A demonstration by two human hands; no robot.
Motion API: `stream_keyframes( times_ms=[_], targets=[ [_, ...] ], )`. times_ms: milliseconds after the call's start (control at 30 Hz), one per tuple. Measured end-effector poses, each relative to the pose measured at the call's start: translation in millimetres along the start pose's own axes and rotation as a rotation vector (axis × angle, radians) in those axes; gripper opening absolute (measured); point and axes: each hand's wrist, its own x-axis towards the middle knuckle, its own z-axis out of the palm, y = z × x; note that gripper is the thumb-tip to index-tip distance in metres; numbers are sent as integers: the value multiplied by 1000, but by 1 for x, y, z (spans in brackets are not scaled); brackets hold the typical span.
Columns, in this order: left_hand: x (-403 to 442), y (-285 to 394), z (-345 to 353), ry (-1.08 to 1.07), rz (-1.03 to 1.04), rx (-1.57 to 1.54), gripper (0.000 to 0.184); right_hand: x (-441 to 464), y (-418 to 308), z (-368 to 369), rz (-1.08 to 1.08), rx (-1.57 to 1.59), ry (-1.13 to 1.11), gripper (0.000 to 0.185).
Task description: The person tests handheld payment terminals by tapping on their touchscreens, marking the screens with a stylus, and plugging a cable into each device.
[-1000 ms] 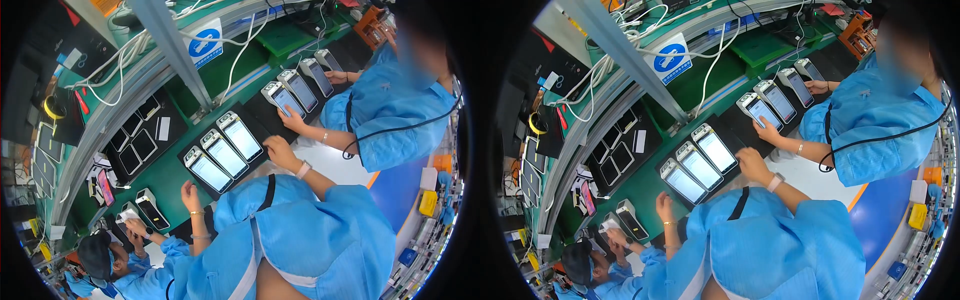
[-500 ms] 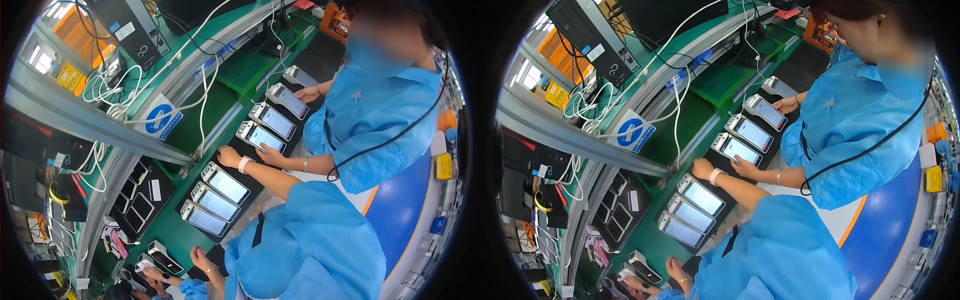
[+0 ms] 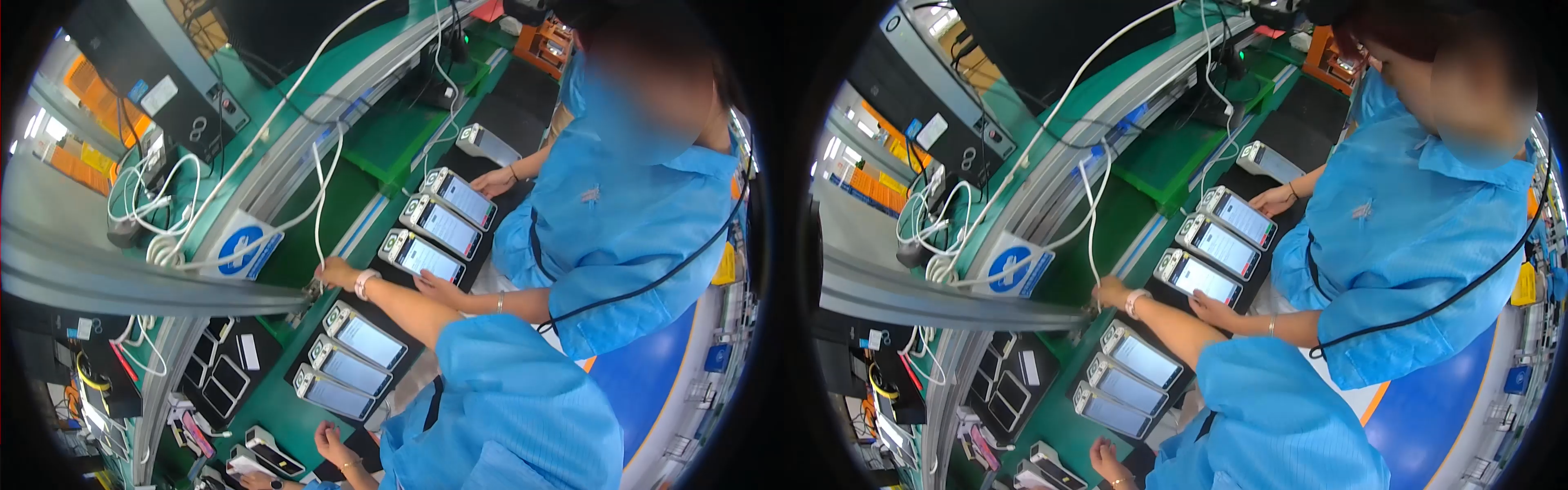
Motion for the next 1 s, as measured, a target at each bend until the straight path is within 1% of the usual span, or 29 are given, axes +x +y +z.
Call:
stream_keyframes(
  times_ms=[33, 67, 100, 133, 167, 200, 233, 267, 333, 367, 400, 433, 467, 500, 533, 567, 600, 667, 700, 733, 767, 800, 833, 867, 900, 933, 1000],
  targets=[
    [2, 8, 5, -17, 34, 7, 21, -4, 3, -1, -64, 52, -75, 21],
    [18, -22, -2, -35, 79, 3, 20, -8, 6, -1, -142, 91, -145, 21],
    [36, -47, -7, -49, 65, -5, 18, -9, 6, 1, -95, 100, -122, 21],
    [9, 28, 18, -63, 27, 59, 24, -6, 0, -4, -42, 116, -97, 21],
    [18, 30, 30, -89, 38, 4, 26, -2, -8, -15, -59, 110, -77, 21],
    [22, 29, 29, -108, 35, -28, 28, -5, -5, -16, -141, 130, -50, 21],
    [28, 29, 35, -141, 72, -75, 22, -14, 9, -6, -203, 159, -35, 21],
    [32, 33, 46, -154, 100, -118, 16, -31, -1, -9, -242, 93, -14, 21],
    [24, 67, 66, -183, 124, -49, 15, -43, -4, -13, -373, 42, 53, 16],
    [21, 84, 78, -186, 121, -50, 17, -45, -7, -17, -442, 47, 0, 13],
    [24, 85, 81, -215, 147, -55, 19, -34, 2, -18, -306, 648, -222, 13],
    [26, 87, 83, -227, 167, -43, 19, -37, -5, -20, -284, 341, -82, 12],
    [25, 89, 82, -254, 185, -30, 20, -51, -23, -22, -377, 145, 6, 12],
    [23, 91, 81, -250, 178, -38, 21, -29, -9, -35, -441, -330, 204, 16],
    [24, 91, 76, -260, 169, -47, 21, -39, -20, -40, -406, -438, 335, 17],
    [25, 87, 72, -248, 159, -68, 22, -19, 1, -45, -381, -222, 464, 16],
    [25, 83, 65, -240, 155, -64, 22, -19, 7, -56, -402, -225, 490, 18],
    [25, 68, 52, -205, 105, -86, 21, -40, -14, -62, -326, -453, 528, 14],
    [26, 57, 45, -176, 69, -146, 21, -41, -9, -66, -437, -503, 554, 13],
    [28, 47, 38, -196, 66, -150, 21, -40, -3, -68, -547, -554, 578, 12],
    [29, 37, 29, -140, 76, -115, 22, -48, -8, -70, -577, -560, 552, 12],
    [30, 26, 19, -80, 85, -80, 23, -57, -13, -71, -568, -571, 561, 12],
    [32, 12, 10, -91, 76, -81, 23, -70, -22, -70, -494, -451, 509, 13],
    [37, -2, 2, -31, -16, -87, 25, -83, -29, -70, -423, -330, 458, 13],
    [41, -16, -5, 29, -106, -89, 26, -99, -36, -73, -388, -348, 438, 15],
    [42, -25, -8, 22, -109, -91, 26, -113, -38, -75, -385, -352, 445, 15],
    [43, -40, -12, 97, -235, -113, 30, -140, -34, -76, -306, -258, 399, 16]
  ],
)
